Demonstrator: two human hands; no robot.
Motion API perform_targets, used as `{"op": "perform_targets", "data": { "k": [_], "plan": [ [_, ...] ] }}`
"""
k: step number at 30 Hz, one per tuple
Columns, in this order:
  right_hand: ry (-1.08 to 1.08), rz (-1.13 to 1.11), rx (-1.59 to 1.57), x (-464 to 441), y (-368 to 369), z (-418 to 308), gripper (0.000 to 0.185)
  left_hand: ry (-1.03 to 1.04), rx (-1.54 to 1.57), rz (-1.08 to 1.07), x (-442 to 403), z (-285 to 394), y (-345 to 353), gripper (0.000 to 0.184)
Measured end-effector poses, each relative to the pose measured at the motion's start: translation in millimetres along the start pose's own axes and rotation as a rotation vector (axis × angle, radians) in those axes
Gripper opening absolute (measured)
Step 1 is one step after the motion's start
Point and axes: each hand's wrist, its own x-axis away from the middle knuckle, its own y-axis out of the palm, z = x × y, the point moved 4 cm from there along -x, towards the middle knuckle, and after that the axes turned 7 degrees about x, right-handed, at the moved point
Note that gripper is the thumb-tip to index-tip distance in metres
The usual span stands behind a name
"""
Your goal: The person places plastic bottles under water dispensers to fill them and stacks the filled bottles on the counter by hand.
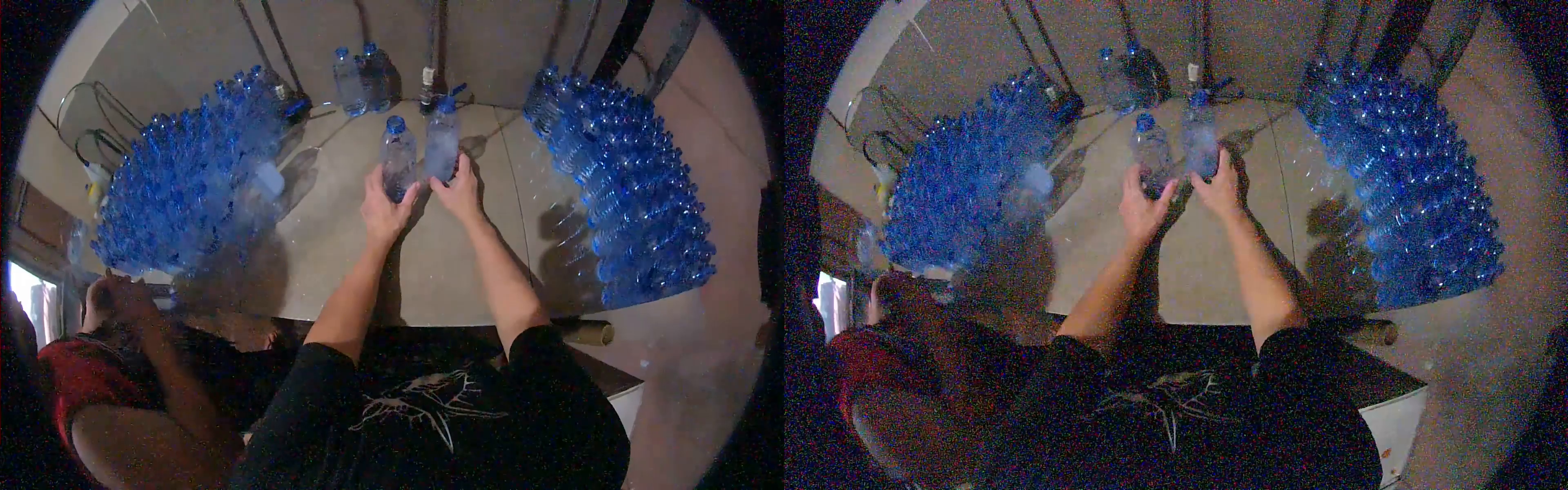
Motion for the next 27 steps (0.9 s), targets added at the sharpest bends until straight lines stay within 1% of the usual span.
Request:
{"op": "perform_targets", "data": {
  "k": [1, 4, 7, 10, 13, 16, 19, 22, 25, 27],
  "plan": [
    [0.009, -0.010, 0.021, 0, -1, -1, 0.092, -0.003, -0.001, -0.002, 0, 0, 0, 0.080],
    [-0.032, 0.104, 0.054, 6, -5, -7, 0.082, 0.007, -0.020, -0.010, 0, -1, -1, 0.081],
    [-0.002, 0.026, -0.044, 4, -5, -8, 0.091, -0.018, 0.013, 0.015, 2, -1, -1, 0.080],
    [0.007, 0.066, 0.002, 5, -7, -10, 0.092, 0.017, -0.011, 0.018, 3, 2, -2, 0.081],
    [-0.003, 0.043, 0.002, 1, -1, -5, 0.094, 0.028, -0.001, 0.014, 2, 2, -3, 0.081],
    [0.012, 0.038, -0.056, 2, -3, -4, 0.094, 0.013, 0.025, 0.002, 2, 4, -3, 0.081],
    [0.002, 0.061, -0.018, 3, -2, -4, 0.094, 0.063, 0.014, 0.031, 1, 3, -3, 0.082],
    [-0.006, 0.072, -0.011, 2, -1, -3, 0.086, 0.026, 0.012, 0.016, 1, 0, -1, 0.082],
    [-0.034, -0.014, -0.038, -2, -5, -4, 0.077, 0.046, 0.095, 0.031, 0, -8, 3, 0.081],
    [-0.042, 0.059, 0.034, 0, -9, -8, 0.069, 0.053, 0.164, 0.048, -1, -19, 11, 0.080]
  ]
}}
